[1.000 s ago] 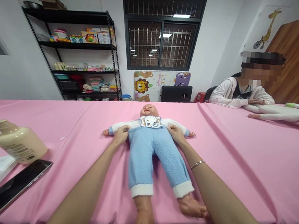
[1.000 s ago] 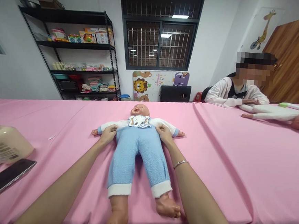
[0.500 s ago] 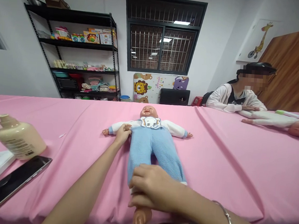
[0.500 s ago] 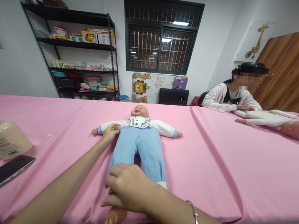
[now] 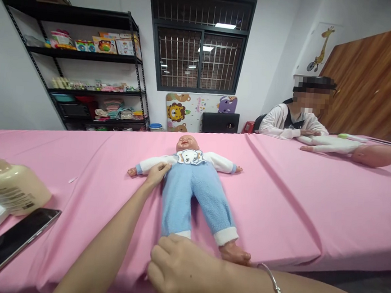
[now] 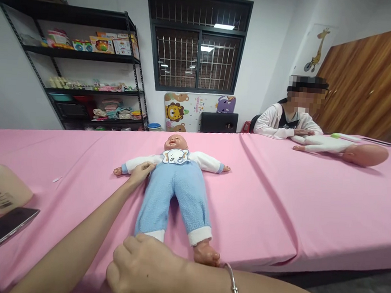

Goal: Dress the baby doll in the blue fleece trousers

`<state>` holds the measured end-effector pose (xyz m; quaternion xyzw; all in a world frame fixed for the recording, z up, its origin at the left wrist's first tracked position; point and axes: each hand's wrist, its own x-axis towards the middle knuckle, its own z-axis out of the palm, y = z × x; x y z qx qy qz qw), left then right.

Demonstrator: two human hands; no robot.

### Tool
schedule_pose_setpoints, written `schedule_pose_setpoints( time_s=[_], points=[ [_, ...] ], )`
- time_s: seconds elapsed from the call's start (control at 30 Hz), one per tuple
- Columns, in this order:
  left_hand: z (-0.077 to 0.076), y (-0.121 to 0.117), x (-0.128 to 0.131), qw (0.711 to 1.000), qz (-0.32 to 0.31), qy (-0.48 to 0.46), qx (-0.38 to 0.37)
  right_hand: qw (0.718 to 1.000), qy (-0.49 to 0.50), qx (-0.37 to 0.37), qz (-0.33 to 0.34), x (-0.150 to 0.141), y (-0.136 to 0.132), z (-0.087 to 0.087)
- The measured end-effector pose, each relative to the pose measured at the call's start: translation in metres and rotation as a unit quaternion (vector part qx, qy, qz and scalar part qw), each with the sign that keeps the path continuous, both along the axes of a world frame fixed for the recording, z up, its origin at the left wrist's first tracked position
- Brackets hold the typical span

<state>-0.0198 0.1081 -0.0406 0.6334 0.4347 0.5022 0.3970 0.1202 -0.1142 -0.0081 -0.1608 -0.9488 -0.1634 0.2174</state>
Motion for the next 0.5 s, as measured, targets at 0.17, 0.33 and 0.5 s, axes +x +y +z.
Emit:
schedule_pose_setpoints(
  time_s=[0.17, 0.33, 0.5],
  points=[
    [-0.002, 0.002, 0.001, 0.999, 0.034, -0.039, 0.014, 0.996, 0.029, -0.03, -0.082, 0.012, 0.035, 0.024],
    [-0.008, 0.005, 0.012, 0.997, 0.043, -0.06, 0.037, 0.947, 0.164, -0.147, -0.235, 0.052, 0.12, 0.035],
    [-0.004, 0.008, 0.009, 0.992, 0.085, -0.077, 0.059, 0.869, 0.28, -0.324, -0.251, 0.088, 0.188, -0.014]
  ],
)
